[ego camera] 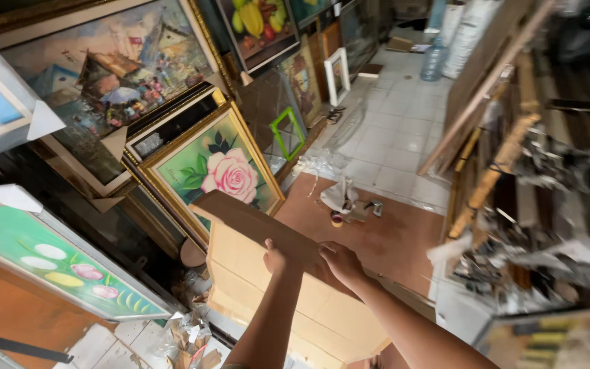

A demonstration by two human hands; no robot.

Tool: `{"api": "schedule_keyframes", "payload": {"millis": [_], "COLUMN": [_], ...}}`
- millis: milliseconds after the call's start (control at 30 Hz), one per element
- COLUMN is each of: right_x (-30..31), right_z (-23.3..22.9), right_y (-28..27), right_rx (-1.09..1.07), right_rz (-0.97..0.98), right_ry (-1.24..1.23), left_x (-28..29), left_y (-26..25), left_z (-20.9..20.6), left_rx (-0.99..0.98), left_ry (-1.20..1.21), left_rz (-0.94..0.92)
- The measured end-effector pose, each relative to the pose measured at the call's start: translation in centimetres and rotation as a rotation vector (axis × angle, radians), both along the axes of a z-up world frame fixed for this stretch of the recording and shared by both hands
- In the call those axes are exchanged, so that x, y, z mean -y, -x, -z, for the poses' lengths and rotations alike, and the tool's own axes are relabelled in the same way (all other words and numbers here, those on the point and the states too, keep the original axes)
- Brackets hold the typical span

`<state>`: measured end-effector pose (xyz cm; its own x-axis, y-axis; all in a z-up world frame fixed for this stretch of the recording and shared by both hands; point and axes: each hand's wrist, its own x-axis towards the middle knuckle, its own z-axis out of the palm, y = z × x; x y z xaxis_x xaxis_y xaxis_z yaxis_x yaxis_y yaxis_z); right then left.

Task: The person cuts sections of cardboard using scissors, folds the cut pieces into corner protectors, and then uses a staple gun to attach them to the corners of a framed artwork.

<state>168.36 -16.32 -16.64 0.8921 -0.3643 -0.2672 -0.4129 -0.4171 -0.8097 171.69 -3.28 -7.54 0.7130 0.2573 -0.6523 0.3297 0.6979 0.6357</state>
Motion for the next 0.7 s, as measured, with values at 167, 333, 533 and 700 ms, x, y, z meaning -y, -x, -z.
{"api": "schedule_keyframes", "payload": {"millis": [167, 333, 533, 700], "right_x": [4.7, 8.6, 9.1, 8.9], "right_z": [0.1, -1.7, -5.6, -3.7], "right_y": [-11.9, -22.5, -32.0, -39.9], "right_rx": [-0.139, -0.119, -0.039, -0.099], "right_rz": [-0.250, -0.508, -0.830, -1.080], "right_ry": [0.128, 0.218, 0.320, 0.269], "left_x": [0.2, -1.3, -4.0, -2.7], "left_y": [-10.5, -17.5, -22.2, -25.1], "left_z": [1.4, 4.9, 9.5, 12.7], "left_rx": [-0.009, 0.072, 0.072, -0.035], "left_ry": [0.146, 0.368, 0.359, 0.173], "left_rz": [-0.173, -0.565, -0.801, -0.982]}}
